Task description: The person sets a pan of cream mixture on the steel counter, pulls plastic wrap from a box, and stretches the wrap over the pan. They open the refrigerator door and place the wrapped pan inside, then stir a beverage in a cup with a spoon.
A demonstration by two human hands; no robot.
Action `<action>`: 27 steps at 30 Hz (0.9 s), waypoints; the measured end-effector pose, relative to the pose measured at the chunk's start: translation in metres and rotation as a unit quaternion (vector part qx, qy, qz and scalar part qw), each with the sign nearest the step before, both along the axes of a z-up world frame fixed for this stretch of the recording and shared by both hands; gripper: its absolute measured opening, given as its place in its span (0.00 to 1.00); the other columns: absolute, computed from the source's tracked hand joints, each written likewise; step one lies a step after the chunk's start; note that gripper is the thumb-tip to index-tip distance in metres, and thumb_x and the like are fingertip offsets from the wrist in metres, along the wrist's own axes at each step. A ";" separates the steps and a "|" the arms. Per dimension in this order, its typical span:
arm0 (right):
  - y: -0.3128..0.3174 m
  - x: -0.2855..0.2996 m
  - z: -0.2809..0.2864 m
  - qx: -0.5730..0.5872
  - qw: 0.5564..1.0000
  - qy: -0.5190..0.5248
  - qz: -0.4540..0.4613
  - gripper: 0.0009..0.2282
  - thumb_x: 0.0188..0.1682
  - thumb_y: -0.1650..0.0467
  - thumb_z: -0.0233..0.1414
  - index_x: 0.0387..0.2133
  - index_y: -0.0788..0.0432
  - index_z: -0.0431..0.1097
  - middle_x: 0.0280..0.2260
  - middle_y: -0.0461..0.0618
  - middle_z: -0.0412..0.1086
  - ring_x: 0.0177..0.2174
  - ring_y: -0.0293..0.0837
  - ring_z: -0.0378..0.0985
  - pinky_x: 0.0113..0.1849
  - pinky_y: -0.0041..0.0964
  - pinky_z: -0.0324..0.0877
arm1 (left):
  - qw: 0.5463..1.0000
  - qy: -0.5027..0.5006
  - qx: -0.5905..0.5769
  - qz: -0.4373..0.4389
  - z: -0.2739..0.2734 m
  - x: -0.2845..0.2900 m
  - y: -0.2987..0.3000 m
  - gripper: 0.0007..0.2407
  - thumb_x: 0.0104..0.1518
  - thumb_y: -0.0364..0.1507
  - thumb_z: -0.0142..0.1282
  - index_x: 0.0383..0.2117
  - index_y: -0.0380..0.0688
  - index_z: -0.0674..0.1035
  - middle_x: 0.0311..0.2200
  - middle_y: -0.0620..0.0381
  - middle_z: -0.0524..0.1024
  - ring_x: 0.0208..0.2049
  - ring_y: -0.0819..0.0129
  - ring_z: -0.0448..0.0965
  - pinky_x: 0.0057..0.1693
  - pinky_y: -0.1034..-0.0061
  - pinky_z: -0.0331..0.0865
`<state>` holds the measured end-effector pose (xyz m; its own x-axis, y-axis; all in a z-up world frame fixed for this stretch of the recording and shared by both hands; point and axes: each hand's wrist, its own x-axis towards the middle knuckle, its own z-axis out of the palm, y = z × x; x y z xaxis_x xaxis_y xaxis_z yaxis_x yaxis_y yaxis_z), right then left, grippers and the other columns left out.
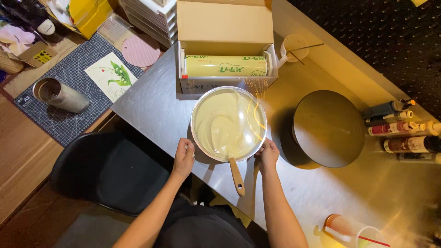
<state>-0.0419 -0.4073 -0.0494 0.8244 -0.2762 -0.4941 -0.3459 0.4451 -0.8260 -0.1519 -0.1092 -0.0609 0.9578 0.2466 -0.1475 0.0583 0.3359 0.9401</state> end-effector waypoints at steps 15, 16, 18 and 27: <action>0.024 0.077 0.080 -0.431 0.881 -0.186 0.051 0.09 0.54 0.69 0.56 0.35 0.66 0.73 0.26 0.47 0.71 0.26 0.38 0.70 0.32 0.34 0.69 | 0.964 0.258 -0.006 0.070 0.034 0.097 0.054 0.10 0.62 0.35 0.53 0.41 0.44 0.74 0.21 0.57 0.68 0.14 0.72 0.62 0.24 0.70 0.59; 0.048 0.086 0.102 -0.431 0.881 -0.189 0.051 0.09 0.54 0.69 0.56 0.35 0.66 0.73 0.26 0.47 0.71 0.26 0.38 0.70 0.32 0.34 0.69 | 0.964 0.256 -0.006 0.070 0.049 0.109 0.058 0.10 0.62 0.35 0.53 0.41 0.44 0.74 0.21 0.57 0.68 0.14 0.72 0.62 0.24 0.70 0.59; 0.097 0.102 0.146 -0.501 0.763 -0.367 0.177 0.06 0.52 0.71 0.57 0.37 0.63 0.74 0.33 0.54 0.74 0.32 0.45 0.77 0.37 0.37 0.73 | 0.938 0.111 0.311 0.106 0.077 0.131 0.067 0.14 0.64 0.41 0.57 0.39 0.41 0.80 0.24 0.57 0.77 0.24 0.72 0.75 0.34 0.73 0.69; 0.260 0.155 0.157 -0.572 0.550 -0.497 0.350 0.06 0.41 0.66 0.61 0.29 0.52 0.80 0.33 0.49 0.72 0.34 0.52 0.75 0.35 0.47 0.71 | 0.921 0.027 0.363 0.138 0.027 0.197 0.067 0.08 0.57 0.32 0.58 0.34 0.40 0.82 0.26 0.56 0.79 0.29 0.68 0.78 0.38 0.72 0.71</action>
<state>0.1130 -0.1476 0.1075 0.6325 0.6198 0.4646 0.7744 -0.5185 -0.3625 0.0454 -0.0420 -0.0342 0.8403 0.5317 0.1058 0.1187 -0.3709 0.9210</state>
